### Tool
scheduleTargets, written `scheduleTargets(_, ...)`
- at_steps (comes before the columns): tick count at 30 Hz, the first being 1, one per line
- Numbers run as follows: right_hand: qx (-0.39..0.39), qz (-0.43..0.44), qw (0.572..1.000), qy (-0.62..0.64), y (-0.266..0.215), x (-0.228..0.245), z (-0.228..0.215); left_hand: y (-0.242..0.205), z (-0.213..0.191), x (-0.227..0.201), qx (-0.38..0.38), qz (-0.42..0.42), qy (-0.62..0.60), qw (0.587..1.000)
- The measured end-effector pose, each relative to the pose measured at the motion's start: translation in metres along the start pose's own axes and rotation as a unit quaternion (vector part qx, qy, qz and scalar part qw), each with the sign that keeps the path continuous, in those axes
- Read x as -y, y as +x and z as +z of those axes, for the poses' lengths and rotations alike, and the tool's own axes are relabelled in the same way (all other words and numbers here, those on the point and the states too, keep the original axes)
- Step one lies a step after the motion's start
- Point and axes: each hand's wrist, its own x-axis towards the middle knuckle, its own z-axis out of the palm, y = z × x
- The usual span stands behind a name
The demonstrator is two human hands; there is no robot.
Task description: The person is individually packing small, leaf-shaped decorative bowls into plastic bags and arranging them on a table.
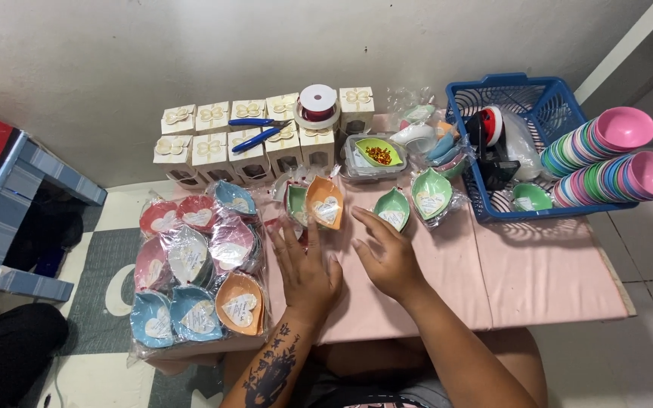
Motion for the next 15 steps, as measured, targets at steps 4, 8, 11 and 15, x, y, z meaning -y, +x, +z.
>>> scheduleTargets(4, -0.196, -0.154, 0.948, -0.199, -0.010, -0.034, -0.041, -0.003, 0.009, 0.005, -0.003, -0.012, 0.020, 1.000)
scheduleTargets(8, -0.279, -0.154, 0.906, -0.278, -0.010, -0.048, -0.073, -0.007, 0.013, 0.003, -0.009, -0.004, 0.048, 0.999)
scheduleTargets(11, -0.256, -0.172, 0.910, -0.276, -0.010, -0.054, -0.082, -0.007, 0.008, -0.004, -0.027, 0.046, 0.071, 0.996)
scheduleTargets(15, -0.190, -0.166, 0.934, -0.253, -0.013, -0.034, -0.094, 0.000, -0.011, -0.023, -0.001, 0.138, 0.055, 0.989)
